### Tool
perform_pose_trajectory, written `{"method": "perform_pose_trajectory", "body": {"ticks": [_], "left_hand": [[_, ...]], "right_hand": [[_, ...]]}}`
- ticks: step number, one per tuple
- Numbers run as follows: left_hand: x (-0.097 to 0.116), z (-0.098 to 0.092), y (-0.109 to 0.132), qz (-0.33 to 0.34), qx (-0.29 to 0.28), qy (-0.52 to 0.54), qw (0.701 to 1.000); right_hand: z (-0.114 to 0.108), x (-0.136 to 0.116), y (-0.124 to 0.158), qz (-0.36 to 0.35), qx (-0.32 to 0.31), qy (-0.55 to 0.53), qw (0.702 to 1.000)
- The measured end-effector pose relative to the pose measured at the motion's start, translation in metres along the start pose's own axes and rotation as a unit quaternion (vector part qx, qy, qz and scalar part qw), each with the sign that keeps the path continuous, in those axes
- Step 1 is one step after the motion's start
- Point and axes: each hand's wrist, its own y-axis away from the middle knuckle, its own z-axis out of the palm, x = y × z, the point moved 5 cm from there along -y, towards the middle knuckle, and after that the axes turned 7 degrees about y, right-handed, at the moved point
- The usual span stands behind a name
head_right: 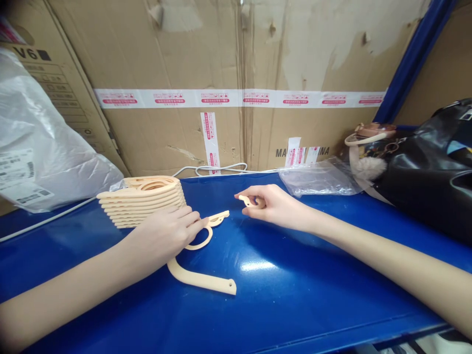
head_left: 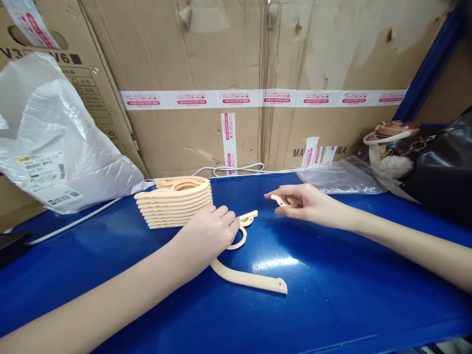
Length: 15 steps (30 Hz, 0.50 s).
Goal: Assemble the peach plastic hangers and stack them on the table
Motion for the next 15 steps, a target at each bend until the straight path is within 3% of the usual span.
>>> {"method": "perform_pose_trajectory", "body": {"ticks": [5,9,12,15], "left_hand": [[-0.004,0.001,0.001,-0.041,-0.032,0.016,0.999],[-0.011,0.0,0.003,-0.112,-0.058,0.072,0.989],[-0.011,-0.012,0.005,-0.14,-0.025,0.208,0.968],[-0.002,-0.024,0.009,-0.092,-0.021,0.381,0.92]], "right_hand": [[-0.003,-0.013,0.004,-0.06,0.006,0.082,0.995],[-0.001,-0.015,0.005,-0.079,-0.007,0.175,0.981],[-0.002,-0.015,0.005,-0.103,0.007,0.244,0.964],[-0.002,-0.012,0.004,-0.085,0.0,0.283,0.955]]}}
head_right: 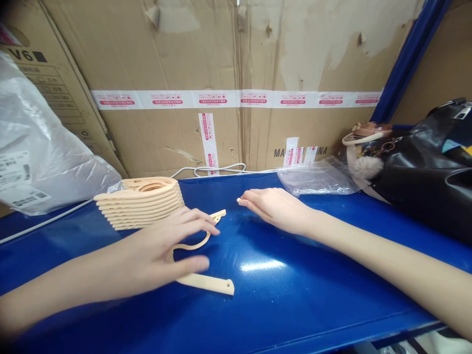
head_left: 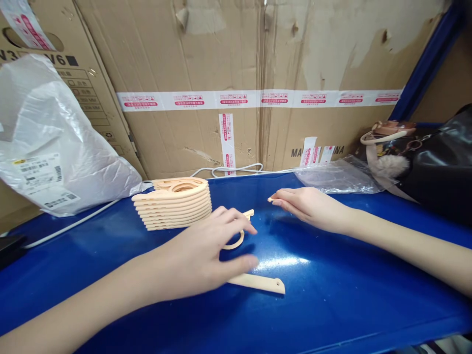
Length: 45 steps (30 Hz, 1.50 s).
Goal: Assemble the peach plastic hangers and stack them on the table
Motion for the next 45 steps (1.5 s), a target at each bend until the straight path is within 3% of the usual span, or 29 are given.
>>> {"method": "perform_pose_trajectory", "body": {"ticks": [4,10,18,26,36,45], "left_hand": [[0.007,0.009,0.006,0.031,-0.084,0.06,0.994],[-0.007,0.021,-0.001,-0.021,-0.114,0.143,0.983],[-0.011,0.016,-0.007,-0.07,-0.029,0.213,0.974],[-0.022,0.025,-0.007,-0.087,0.013,0.211,0.974],[-0.02,0.029,-0.008,-0.05,0.001,0.136,0.989],[-0.021,0.028,-0.008,-0.044,0.01,0.137,0.99]], "right_hand": [[0.0,0.0,0.0,0.03,-0.032,0.023,0.999],[0.002,-0.006,0.001,0.017,-0.05,-0.069,0.996],[0.004,-0.016,0.003,-0.023,-0.096,-0.168,0.981],[0.002,-0.028,0.004,-0.027,-0.087,-0.204,0.975],[0.004,-0.033,0.007,-0.011,-0.041,-0.042,0.998],[0.002,-0.033,0.01,-0.056,0.024,0.081,0.995]]}}
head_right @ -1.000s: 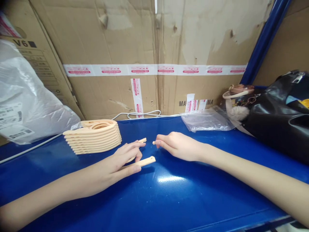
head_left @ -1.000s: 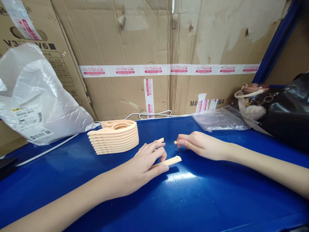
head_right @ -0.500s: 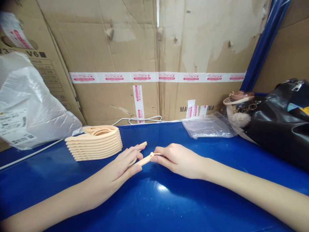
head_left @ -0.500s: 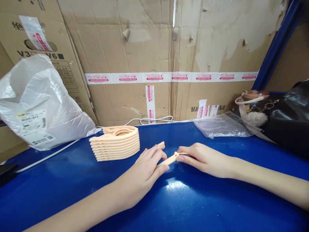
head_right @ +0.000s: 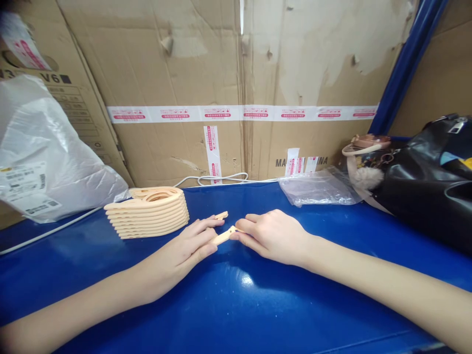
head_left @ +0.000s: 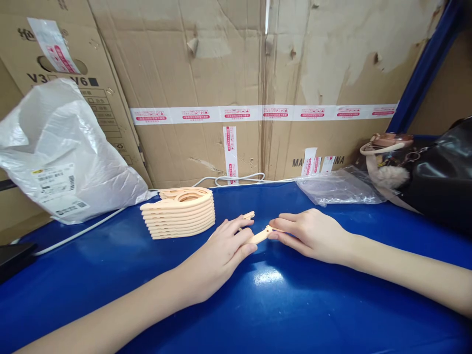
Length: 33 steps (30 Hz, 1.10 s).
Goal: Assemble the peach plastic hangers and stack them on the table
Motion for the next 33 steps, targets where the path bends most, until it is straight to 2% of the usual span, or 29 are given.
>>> {"method": "perform_pose_trajectory", "body": {"ticks": [4,11,21,24,33], "left_hand": [[0.0017,0.0007,0.0006,0.001,-0.002,-0.007,1.0],[0.0029,-0.0004,-0.0008,0.013,0.007,-0.013,1.0],[0.0051,-0.0011,0.0027,0.027,0.003,-0.024,0.999],[0.0053,0.0001,0.0017,0.025,0.002,-0.036,0.999],[0.0044,0.0016,0.0018,0.036,0.012,-0.03,0.999]], "right_hand": [[-0.0022,0.0011,0.001,-0.005,0.006,0.0,1.0],[0.0019,0.0009,-0.0007,0.047,-0.068,-0.151,0.985],[0.0043,-0.0031,-0.002,0.046,-0.104,-0.227,0.967],[0.0055,-0.0039,-0.0009,0.04,-0.107,-0.207,0.972],[0.0024,-0.0043,0.0008,0.016,-0.074,-0.046,0.996]]}}
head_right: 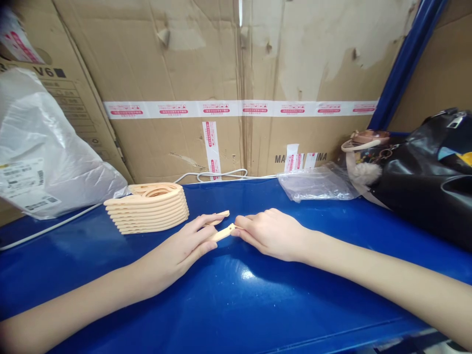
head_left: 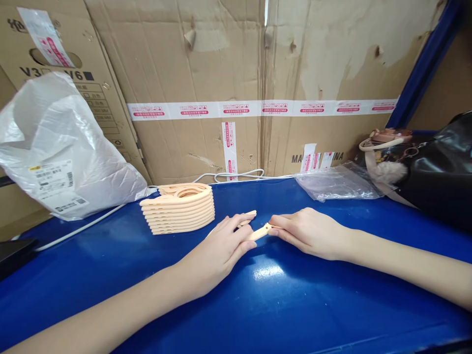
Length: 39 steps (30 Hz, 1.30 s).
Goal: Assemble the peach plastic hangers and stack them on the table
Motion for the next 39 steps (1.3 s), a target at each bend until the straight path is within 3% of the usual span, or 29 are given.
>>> {"method": "perform_pose_trajectory", "body": {"ticks": [10,31,34,39], "left_hand": [[0.0,0.0,0.001,0.004,-0.011,0.014,1.0],[0.002,0.002,0.0,0.013,-0.03,0.018,0.999],[0.002,0.0,-0.001,0.014,-0.028,0.048,0.998],[-0.006,-0.011,-0.005,-0.012,0.016,0.145,0.989]], "right_hand": [[0.0,-0.004,0.002,-0.062,0.049,0.107,0.991],[-0.004,-0.001,0.004,-0.09,0.104,0.047,0.989],[-0.006,0.002,0.003,-0.067,0.075,0.006,0.995],[-0.013,0.008,0.001,-0.031,-0.03,-0.146,0.988]]}}
